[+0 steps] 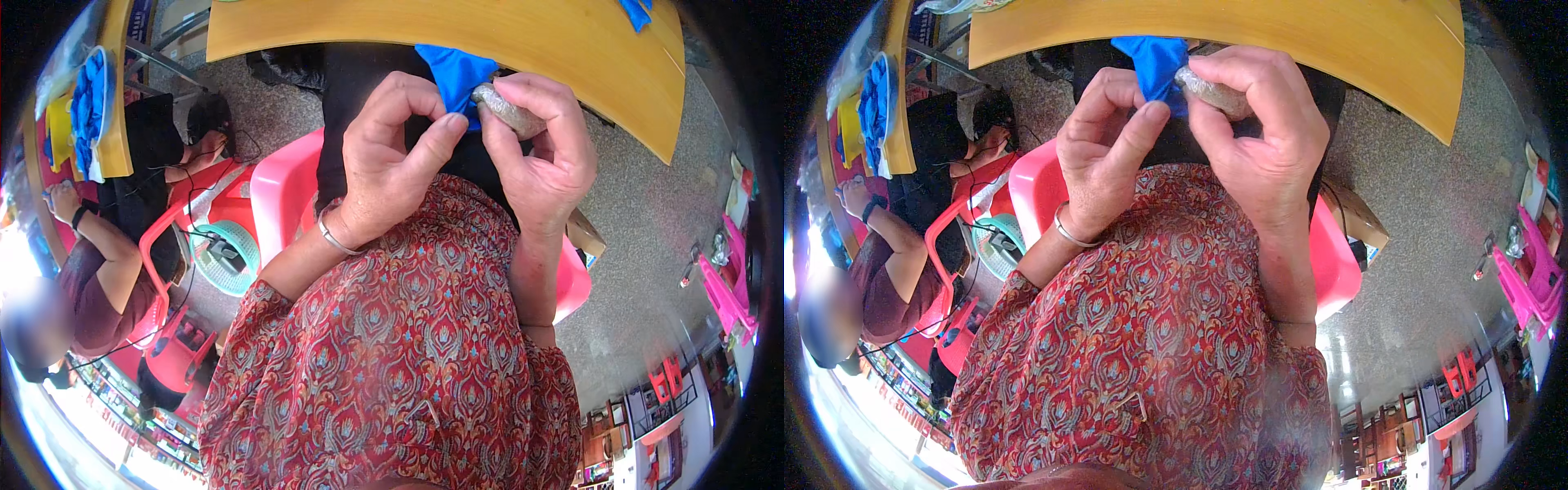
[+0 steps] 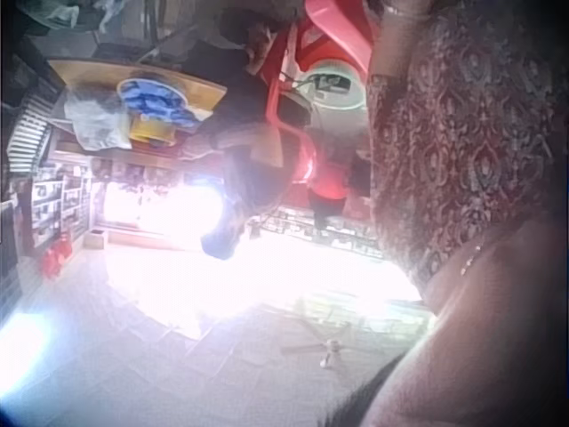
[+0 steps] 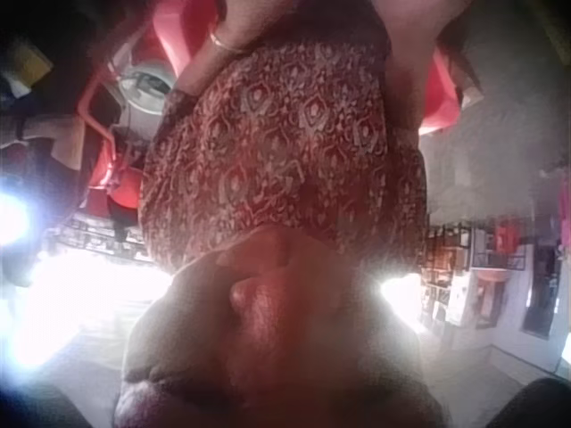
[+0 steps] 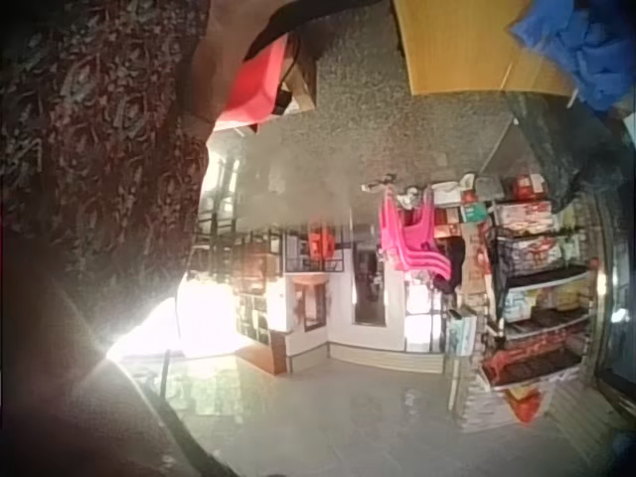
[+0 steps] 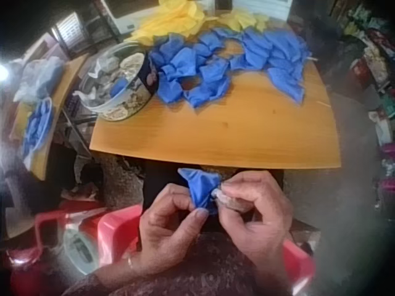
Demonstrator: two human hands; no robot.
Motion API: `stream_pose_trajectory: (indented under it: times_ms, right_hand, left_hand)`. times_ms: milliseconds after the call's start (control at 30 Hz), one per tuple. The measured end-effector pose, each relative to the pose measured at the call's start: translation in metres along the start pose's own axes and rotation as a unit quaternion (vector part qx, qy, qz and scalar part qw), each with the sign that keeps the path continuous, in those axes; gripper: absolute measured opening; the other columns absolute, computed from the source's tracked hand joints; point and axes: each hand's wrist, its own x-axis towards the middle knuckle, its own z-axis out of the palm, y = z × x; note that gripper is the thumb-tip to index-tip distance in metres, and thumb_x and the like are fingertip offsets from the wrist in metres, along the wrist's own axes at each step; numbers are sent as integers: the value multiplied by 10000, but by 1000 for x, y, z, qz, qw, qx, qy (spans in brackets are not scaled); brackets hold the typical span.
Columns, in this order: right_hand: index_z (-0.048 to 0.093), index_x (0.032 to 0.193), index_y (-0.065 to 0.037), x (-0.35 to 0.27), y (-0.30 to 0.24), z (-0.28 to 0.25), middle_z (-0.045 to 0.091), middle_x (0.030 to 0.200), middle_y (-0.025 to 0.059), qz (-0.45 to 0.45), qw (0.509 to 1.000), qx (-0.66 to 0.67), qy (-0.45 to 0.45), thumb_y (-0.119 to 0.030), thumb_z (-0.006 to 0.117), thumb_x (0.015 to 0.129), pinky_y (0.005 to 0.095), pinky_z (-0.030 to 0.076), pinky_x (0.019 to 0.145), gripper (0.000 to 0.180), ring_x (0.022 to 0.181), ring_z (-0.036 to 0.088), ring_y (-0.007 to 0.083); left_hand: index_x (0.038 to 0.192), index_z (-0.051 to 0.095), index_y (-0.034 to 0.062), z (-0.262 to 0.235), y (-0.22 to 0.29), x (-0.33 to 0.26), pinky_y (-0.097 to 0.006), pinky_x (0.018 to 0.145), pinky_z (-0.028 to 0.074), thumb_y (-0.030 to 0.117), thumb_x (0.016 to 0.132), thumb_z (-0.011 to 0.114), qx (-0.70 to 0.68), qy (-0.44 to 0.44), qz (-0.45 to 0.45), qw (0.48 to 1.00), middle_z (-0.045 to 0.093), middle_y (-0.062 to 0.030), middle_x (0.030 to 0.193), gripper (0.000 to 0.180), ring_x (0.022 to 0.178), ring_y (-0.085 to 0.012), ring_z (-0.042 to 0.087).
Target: Stuffing small white packets into blue fabric components at a workstation.
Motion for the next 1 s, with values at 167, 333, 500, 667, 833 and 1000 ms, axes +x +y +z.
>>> stream_pose_trajectory:
  times_ms: [167,333,500,667,833,1000]
  right_hand:
    - [654,942,-37,-2,1,1,659,887,81,5,999,-33,26,73,712,711,254,520,691,262,798,650,152]
    - [655,980,-36,1,-3,-10,674,943,78,101,994,16,-45,45,719,735,244,517,719,266,840,645,122]
    - [659,1021,-48,4,-12,-15,673,1006,60,159,977,119,-75,42,718,738,237,515,747,302,869,643,110]
    - [674,974,-74,7,-14,-16,649,945,49,79,988,26,-129,34,729,724,237,512,720,278,805,640,123]
    - [681,923,-90,8,-17,-18,625,897,57,26,984,-10,-177,-60,772,709,268,512,676,235,770,632,175]
    - [682,911,-85,7,-25,-17,611,898,57,25,978,-47,-199,-133,791,699,299,511,652,243,771,620,210]
  left_hand:
    - [833,585,-7,-2,-2,-1,-242,742,436,5,819,682,-2,-42,-34,999,562,-49,856,99,805,-119,527]
    - [1133,513,-4,4,4,11,-247,798,469,98,906,642,-91,64,-41,993,573,-26,906,281,861,-105,545]
    - [1071,591,-20,-11,11,24,-231,792,479,33,884,646,-61,-89,-109,988,611,-32,954,202,876,-90,571]
    - [1025,606,0,-15,6,21,-238,831,469,37,898,616,-63,-77,-91,991,639,-52,971,132,895,-111,595]
    - [969,585,-27,-8,11,17,-304,850,476,49,920,562,-240,-19,-160,957,632,-132,966,94,912,-198,605]
    - [968,584,-32,-10,15,16,-328,871,465,48,922,552,-274,-21,-171,946,622,-134,958,98,931,-218,595]
